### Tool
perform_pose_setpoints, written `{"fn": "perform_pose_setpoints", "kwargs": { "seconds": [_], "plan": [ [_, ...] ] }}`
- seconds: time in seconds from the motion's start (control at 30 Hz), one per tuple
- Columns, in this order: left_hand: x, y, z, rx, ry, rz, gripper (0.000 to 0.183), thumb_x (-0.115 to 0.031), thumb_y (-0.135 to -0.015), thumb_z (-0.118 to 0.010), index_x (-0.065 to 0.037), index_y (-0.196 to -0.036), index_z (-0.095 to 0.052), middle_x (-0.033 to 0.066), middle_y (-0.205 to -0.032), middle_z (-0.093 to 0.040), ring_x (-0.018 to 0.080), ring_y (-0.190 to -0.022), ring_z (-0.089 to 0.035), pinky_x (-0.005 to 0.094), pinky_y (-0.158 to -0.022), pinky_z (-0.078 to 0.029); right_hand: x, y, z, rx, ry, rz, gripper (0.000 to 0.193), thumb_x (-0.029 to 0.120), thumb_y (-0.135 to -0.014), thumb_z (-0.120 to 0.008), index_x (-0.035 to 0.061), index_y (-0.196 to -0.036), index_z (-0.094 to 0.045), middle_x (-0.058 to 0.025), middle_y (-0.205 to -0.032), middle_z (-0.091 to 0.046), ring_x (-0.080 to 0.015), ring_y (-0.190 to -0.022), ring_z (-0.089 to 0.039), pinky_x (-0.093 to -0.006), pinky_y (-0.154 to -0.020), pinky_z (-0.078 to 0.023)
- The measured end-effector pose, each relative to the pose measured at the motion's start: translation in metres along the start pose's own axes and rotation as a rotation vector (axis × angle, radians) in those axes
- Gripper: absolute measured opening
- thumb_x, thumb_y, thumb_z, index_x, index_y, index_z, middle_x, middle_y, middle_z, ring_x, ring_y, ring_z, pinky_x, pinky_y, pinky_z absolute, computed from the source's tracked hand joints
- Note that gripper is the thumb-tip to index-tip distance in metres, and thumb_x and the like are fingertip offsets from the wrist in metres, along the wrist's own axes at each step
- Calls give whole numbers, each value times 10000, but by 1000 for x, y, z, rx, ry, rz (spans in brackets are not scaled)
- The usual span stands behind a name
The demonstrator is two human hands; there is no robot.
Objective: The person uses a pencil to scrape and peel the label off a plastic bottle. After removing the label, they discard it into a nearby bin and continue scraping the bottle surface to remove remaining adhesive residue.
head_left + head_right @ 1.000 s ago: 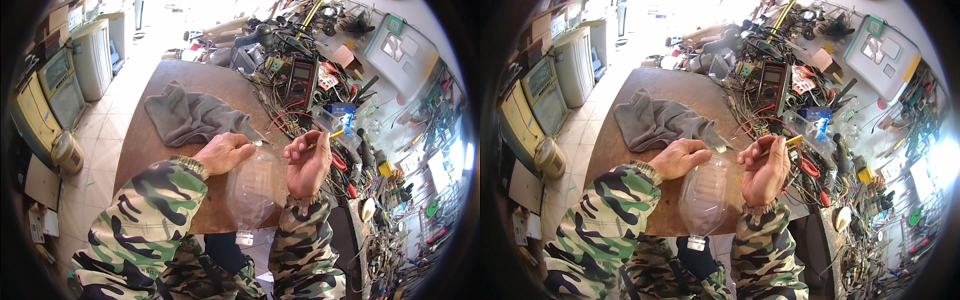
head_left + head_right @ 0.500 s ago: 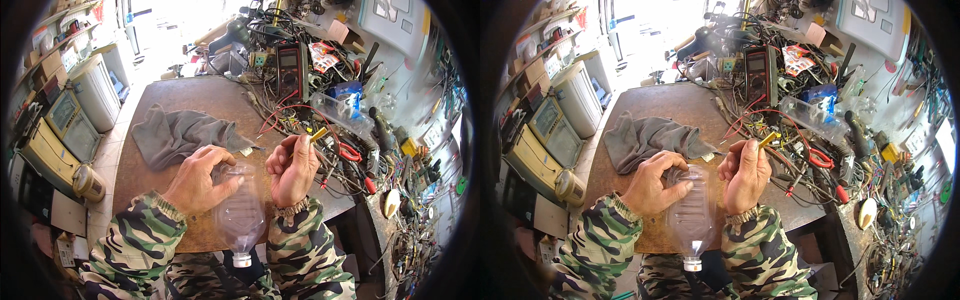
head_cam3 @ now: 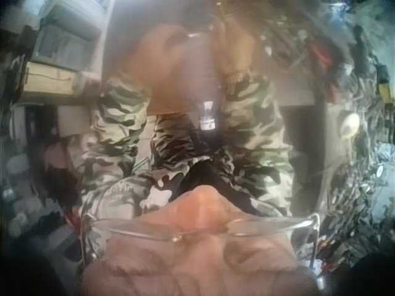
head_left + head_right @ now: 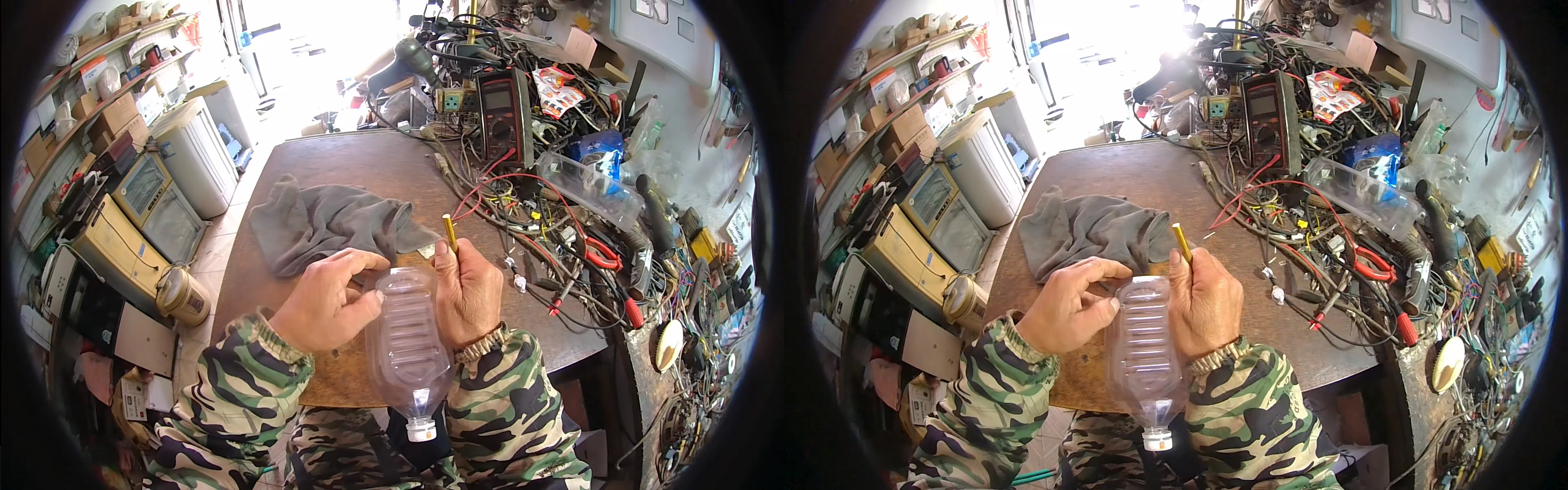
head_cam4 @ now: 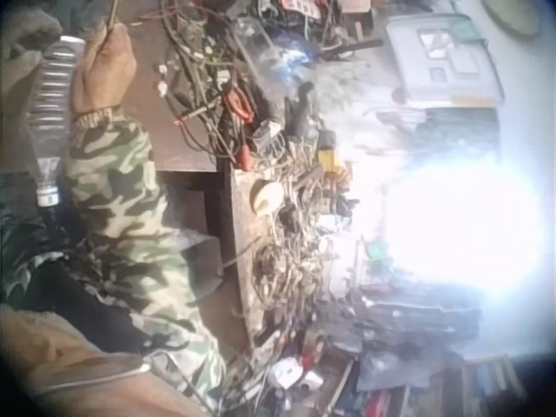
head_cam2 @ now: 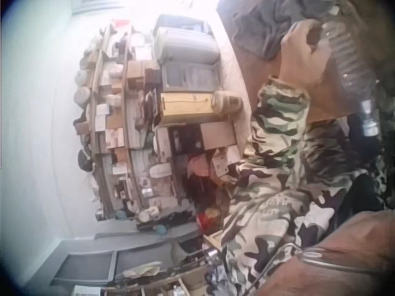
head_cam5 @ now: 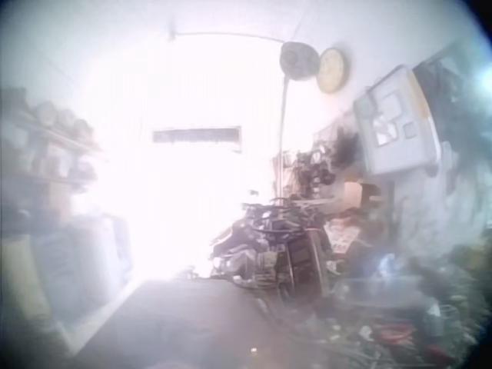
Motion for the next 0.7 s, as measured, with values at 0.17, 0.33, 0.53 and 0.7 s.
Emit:
{"fn": "perform_pose_setpoints", "kwargs": {
  "seconds": [0.17, 0.33, 0.53, 0.7],
  "plan": [
    [38, -7, -7, 214, 258, -13, 450, -14, -958, -563, 112, -1390, -583, 130, -1283, -681, 172, -1169, -636, 330, -1036, -510, -1, 0, -4, 122, 0, -90, 348, 311, -1056, -662, -12, -926, -656, -210, -746, -648, -404, -677, -649, -465, -643, -488],
    [43, -7, -10, 317, 448, 98, 487, -43, -957, -570, 101, -1422, -565, 116, -1301, -676, 166, -1203, -610, 319, -1056, -484, -4, -1, -7, 165, 19, -102, 341, 309, -1039, -687, -15, -934, -668, -181, -742, -671, -335, -670, -667, -432, -644, -500],
    [53, -16, -18, 429, 444, 89, 580, -133, -956, -638, 99, -1475, -527, 141, -1395, -634, 198, -1285, -580, 354, -1132, -439, -10, -3, -5, 164, 29, -120, 335, 300, -1037, -699, -18, -938, -665, -152, -712, -653, -256, -629, -622, -400, -629, -492],
    [50, -11, -12, 417, 436, 86, 598, -164, -953, -677, 103, -1467, -529, 139, -1383, -640, 195, -1285, -582, 348, -1137, -436, -7, -2, -10, 169, 4, -96, 338, 296, -1040, -699, -23, -939, -662, -135, -704, -643, -226, -622, -599, -389, -623, -489]
  ]
}}
Point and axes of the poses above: each hand's wrist, its own y-axis away from the middle knuckle, its own z-axis out of the back of the hand, x = y × z, the point moved 7 cm from there along -y, towards the middle knuckle
